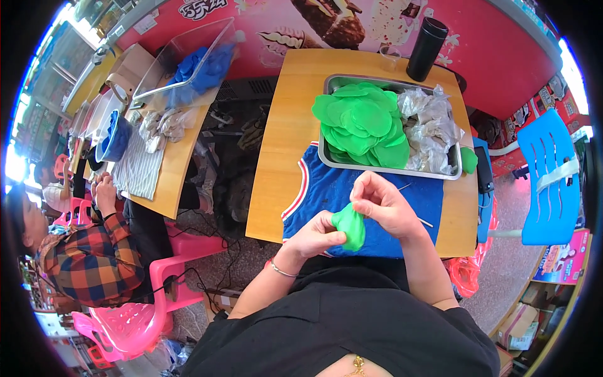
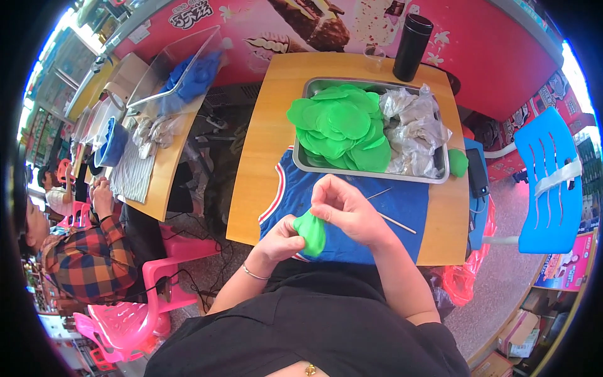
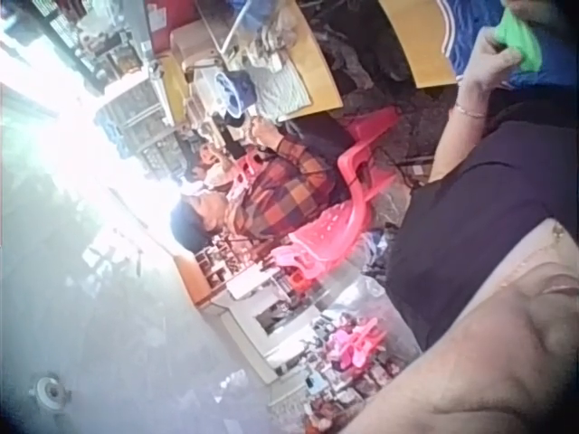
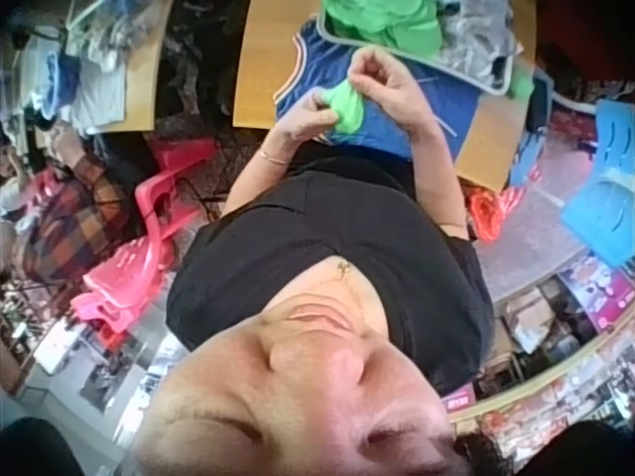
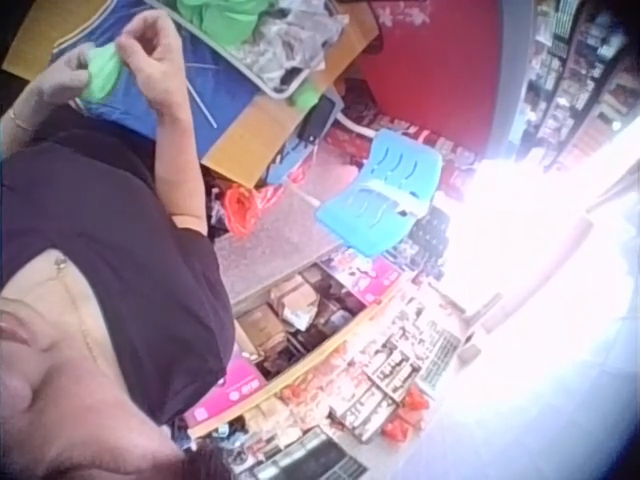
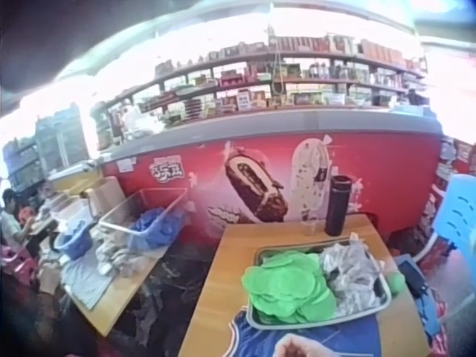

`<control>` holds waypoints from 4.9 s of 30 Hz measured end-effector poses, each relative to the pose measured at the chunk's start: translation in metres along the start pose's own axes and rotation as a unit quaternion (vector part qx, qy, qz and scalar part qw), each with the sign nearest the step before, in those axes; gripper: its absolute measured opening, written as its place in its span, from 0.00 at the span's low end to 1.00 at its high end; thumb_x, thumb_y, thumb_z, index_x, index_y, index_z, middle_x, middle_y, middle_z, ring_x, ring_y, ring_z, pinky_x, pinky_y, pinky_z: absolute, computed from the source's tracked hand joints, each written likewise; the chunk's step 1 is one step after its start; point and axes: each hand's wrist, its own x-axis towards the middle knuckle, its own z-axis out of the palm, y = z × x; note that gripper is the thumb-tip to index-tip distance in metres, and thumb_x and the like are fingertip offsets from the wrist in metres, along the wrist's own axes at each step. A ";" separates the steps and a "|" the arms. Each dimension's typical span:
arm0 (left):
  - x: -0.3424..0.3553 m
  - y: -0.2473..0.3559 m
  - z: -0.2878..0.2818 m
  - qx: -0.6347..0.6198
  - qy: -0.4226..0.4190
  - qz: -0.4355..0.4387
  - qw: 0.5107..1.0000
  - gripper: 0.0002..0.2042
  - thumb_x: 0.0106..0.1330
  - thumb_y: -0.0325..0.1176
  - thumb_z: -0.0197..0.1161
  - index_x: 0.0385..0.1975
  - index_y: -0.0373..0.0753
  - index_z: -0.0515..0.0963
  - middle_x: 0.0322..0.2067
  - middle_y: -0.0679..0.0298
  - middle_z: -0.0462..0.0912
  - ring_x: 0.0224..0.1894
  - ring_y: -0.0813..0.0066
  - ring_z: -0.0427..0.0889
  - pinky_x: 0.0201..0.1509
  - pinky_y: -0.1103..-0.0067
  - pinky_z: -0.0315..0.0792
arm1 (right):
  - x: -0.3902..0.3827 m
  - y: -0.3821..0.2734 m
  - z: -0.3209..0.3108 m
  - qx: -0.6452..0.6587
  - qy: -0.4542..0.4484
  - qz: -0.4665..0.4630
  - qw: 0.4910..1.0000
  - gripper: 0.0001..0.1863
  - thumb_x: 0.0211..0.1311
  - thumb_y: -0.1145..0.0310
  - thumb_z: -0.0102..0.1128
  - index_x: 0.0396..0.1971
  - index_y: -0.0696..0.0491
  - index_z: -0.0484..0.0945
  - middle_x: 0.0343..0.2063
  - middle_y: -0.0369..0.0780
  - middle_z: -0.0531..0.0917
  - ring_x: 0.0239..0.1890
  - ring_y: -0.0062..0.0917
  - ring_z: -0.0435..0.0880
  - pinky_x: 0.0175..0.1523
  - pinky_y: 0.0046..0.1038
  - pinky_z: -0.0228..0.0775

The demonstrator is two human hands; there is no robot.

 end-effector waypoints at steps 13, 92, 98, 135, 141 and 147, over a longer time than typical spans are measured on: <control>0.008 -0.004 0.020 0.276 0.189 0.127 0.934 0.11 0.65 0.30 0.53 0.43 0.29 0.74 0.38 0.66 0.76 0.38 0.83 0.73 0.42 0.85 0.67 | -0.017 0.021 0.000 -0.073 0.135 -0.023 0.988 0.12 0.53 0.78 0.61 0.34 0.54 0.67 0.27 0.30 0.72 0.29 0.10 0.71 0.35 0.13 0.64; 0.012 -0.001 0.003 0.002 0.268 0.146 0.952 0.04 0.65 0.27 0.53 0.37 0.39 0.68 0.36 0.68 0.75 0.40 0.82 0.75 0.45 0.81 0.71 | -0.032 0.043 -0.021 -0.348 0.285 -0.053 0.892 0.07 0.57 0.71 0.58 0.34 0.53 0.70 0.22 0.35 0.70 0.23 0.14 0.69 0.27 0.17 0.60; 0.004 0.020 0.008 -0.002 0.271 0.122 0.955 0.04 0.67 0.30 0.49 0.38 0.40 0.68 0.35 0.68 0.75 0.38 0.82 0.75 0.42 0.82 0.71 | -0.073 0.042 -0.056 -0.661 0.265 -0.009 0.702 0.13 0.44 0.74 0.63 0.32 0.52 0.73 0.29 0.39 0.74 0.36 0.34 0.74 0.41 0.32 0.68; 0.005 0.022 0.033 0.116 0.291 0.279 0.908 0.07 0.68 0.34 0.50 0.38 0.37 0.69 0.32 0.69 0.75 0.31 0.87 0.70 0.34 0.88 0.66 | -0.029 0.036 0.037 -0.213 0.187 -0.072 0.956 0.07 0.61 0.74 0.52 0.37 0.58 0.77 0.21 0.32 0.76 0.18 0.10 0.67 0.22 0.13 0.56; -0.001 0.037 0.032 0.300 0.271 0.263 0.876 0.14 0.67 0.34 0.51 0.33 0.28 0.78 0.29 0.66 0.76 0.30 0.83 0.72 0.36 0.85 0.67 | -0.024 0.023 0.043 -0.290 0.157 -0.053 0.942 0.08 0.61 0.75 0.52 0.37 0.58 0.78 0.20 0.32 0.75 0.20 0.10 0.68 0.25 0.14 0.58; 0.009 0.028 0.042 0.077 0.310 0.293 0.901 0.14 0.68 0.34 0.49 0.36 0.29 0.78 0.25 0.68 0.72 0.29 0.84 0.70 0.33 0.87 0.65 | -0.029 0.037 0.041 -0.143 0.156 -0.010 0.977 0.13 0.55 0.77 0.56 0.41 0.56 0.77 0.17 0.36 0.72 0.19 0.14 0.68 0.25 0.16 0.60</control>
